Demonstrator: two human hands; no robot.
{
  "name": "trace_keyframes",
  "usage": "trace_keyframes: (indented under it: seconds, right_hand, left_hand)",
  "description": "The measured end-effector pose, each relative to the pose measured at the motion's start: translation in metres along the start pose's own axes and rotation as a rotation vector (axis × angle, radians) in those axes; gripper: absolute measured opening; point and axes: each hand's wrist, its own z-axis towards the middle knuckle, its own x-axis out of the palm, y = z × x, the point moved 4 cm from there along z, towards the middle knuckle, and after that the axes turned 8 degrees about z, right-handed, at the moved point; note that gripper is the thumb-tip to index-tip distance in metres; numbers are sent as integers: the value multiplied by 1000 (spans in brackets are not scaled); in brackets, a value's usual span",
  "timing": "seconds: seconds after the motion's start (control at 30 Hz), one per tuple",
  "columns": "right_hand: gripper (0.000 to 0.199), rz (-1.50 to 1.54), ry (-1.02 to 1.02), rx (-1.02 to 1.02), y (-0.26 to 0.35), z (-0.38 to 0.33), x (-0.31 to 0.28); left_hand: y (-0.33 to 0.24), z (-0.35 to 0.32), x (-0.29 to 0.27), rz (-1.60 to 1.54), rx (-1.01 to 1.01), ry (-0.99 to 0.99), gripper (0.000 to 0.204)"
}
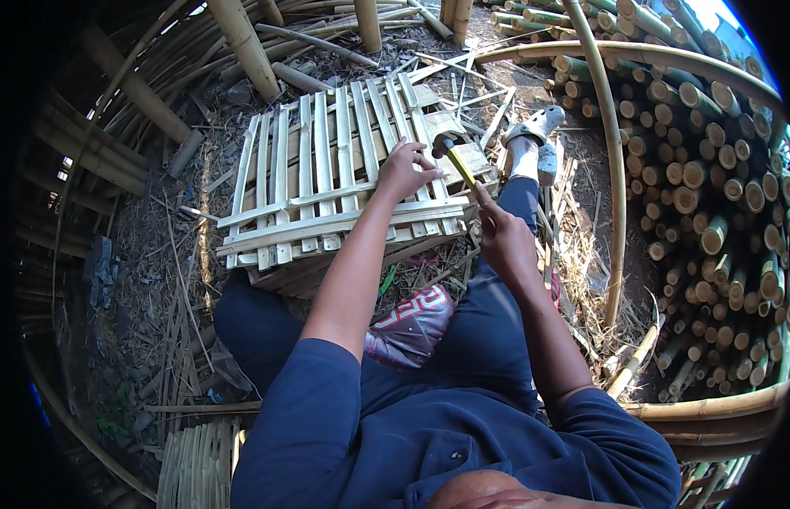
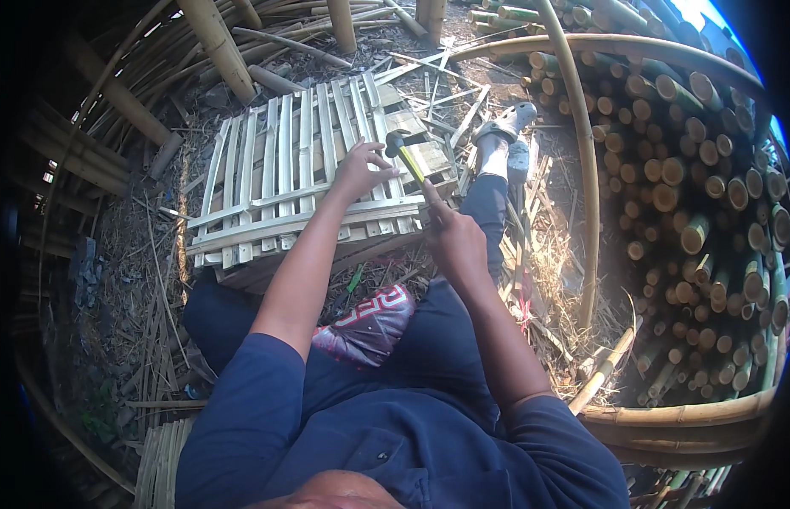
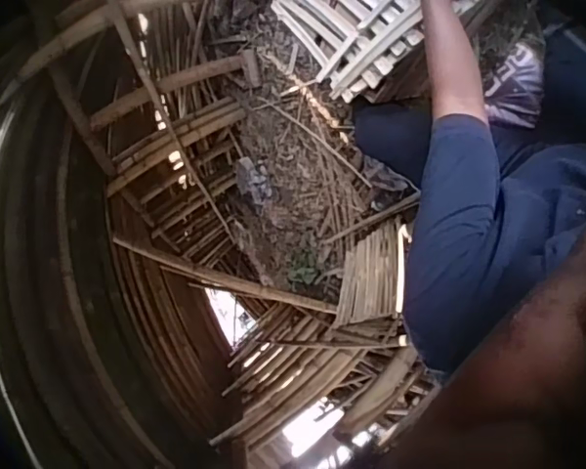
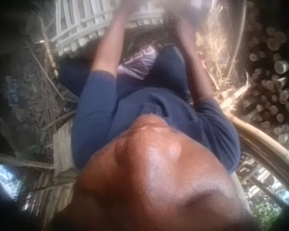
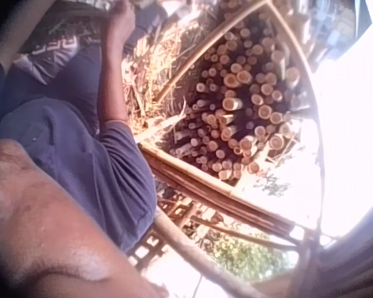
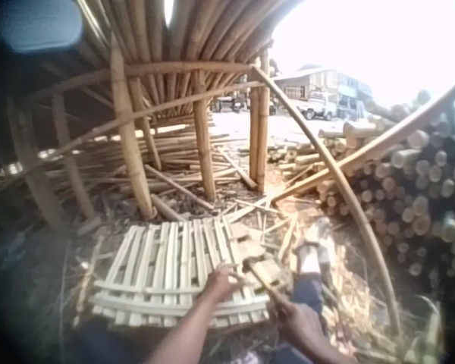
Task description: The person uses a knife to thin a bamboo strip, then places the strip onto a wooden crate and hammers nails into the bamboo to secure it.
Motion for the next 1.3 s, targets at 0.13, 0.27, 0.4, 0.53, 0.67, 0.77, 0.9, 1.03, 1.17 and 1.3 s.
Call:
trace_keyframes:
  seconds: [0.13,0.27,0.4,0.53,0.67,0.77,0.9,1.03,1.17,1.3]
  right_hand:
    - [55,2,-17,-21,0,4,1]
    - [54,-61,20,-46,0,3,8]
    - [55,-76,20,-50,-10,1,17]
    - [54,-26,-20,-26,0,0,12]
    - [54,-94,24,-16,-5,3,16]
    - [54,-50,-2,-23,-1,4,10]
    - [53,-1,-28,13,4,0,2]
    - [51,32,9,53,-2,-8,-1]
    - [51,117,-59,38,-17,-14,3]
    - [50,126,-67,72,-21,-16,-5]
  left_hand:
    - [-4,2,0,4,-29,9,23]
    - [-1,2,2,35,-33,1,28]
    - [-3,6,1,42,-80,110,34]
    - [-7,4,-2,55,-103,96,42]
    - [-7,5,-4,74,-122,120,51]
    - [-9,2,-4,23,-154,107,52]
    - [-11,4,-5,4,-102,116,35]
    - [5,8,-2,-133,-80,84,14]
    - [27,25,-5,-417,-201,122,23]
    - [16,21,-3,-117,-109,129,26]
